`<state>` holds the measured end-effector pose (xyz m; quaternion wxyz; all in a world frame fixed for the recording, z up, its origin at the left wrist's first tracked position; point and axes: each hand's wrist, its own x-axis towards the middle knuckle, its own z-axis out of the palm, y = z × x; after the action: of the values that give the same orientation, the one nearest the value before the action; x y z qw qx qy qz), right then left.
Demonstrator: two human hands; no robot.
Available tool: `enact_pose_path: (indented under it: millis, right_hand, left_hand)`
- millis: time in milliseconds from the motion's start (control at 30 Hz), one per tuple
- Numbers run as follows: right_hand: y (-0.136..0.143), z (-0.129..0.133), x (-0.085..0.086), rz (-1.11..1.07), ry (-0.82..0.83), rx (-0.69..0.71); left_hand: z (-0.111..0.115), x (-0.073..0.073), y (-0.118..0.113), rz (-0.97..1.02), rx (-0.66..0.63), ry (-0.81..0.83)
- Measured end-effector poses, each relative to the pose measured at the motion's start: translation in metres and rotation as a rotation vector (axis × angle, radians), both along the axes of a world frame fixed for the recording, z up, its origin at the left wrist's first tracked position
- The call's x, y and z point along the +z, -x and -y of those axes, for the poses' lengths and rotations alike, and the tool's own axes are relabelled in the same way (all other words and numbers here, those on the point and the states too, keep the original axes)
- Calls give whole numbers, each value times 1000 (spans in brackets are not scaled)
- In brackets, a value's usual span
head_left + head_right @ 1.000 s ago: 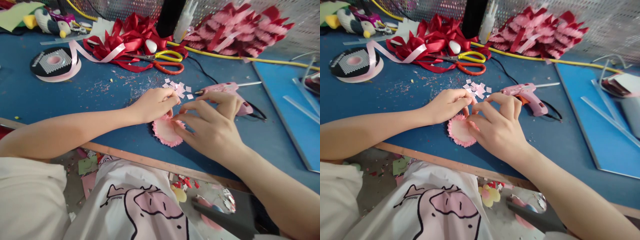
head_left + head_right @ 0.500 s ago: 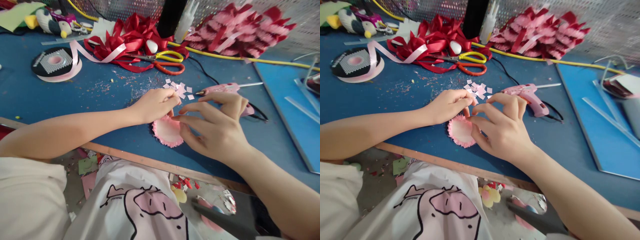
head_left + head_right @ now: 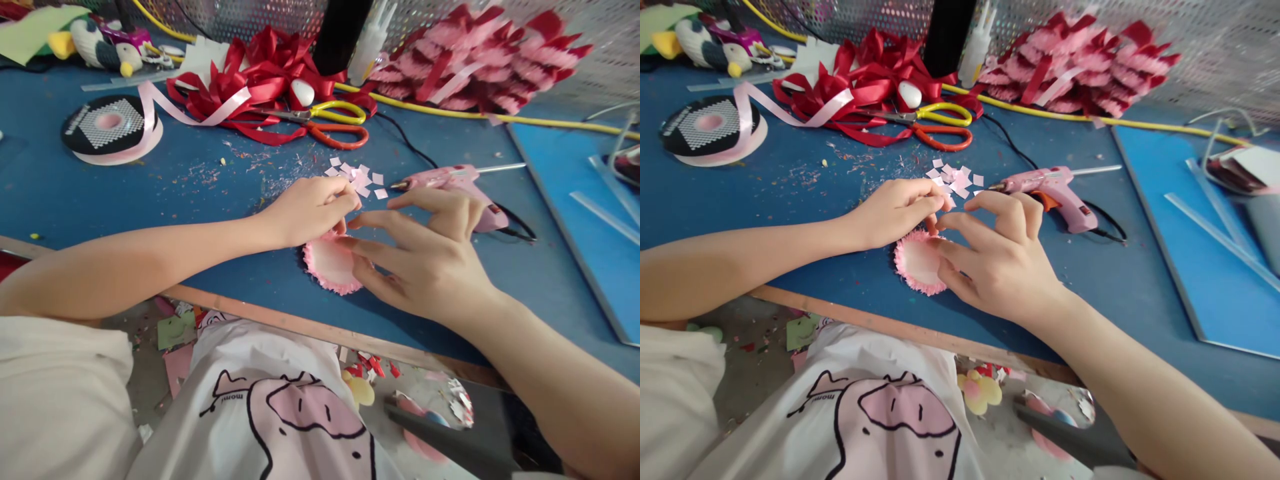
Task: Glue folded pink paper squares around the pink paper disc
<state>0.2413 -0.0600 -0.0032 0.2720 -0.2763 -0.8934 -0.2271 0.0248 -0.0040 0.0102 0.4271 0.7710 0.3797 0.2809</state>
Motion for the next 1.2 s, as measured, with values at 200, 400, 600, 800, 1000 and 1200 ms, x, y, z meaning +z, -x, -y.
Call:
enact_pose_path:
  millis: [200, 400, 600, 800, 1000, 1200]
  right_hand:
    - [-1, 1, 3, -16, 29, -8]
    - [-2, 2, 4, 2, 1, 1]
    - [-2, 0, 8, 33, 33, -4]
    - [-5, -3, 8, -81, -1, -112]
    - [-14, -15, 4, -194, -47, -131]
    - [-27, -25, 5, -272, -15, -239]
  left_hand:
    - [0, 1, 1, -17, -1, 26]
    - [1, 2, 0, -10, -3, 41]
    - [2, 2, 2, -14, 3, 59]
    - [2, 6, 4, -29, -1, 110]
    - [1, 5, 5, -16, -6, 101]
    - [-3, 3, 8, -4, -31, 100]
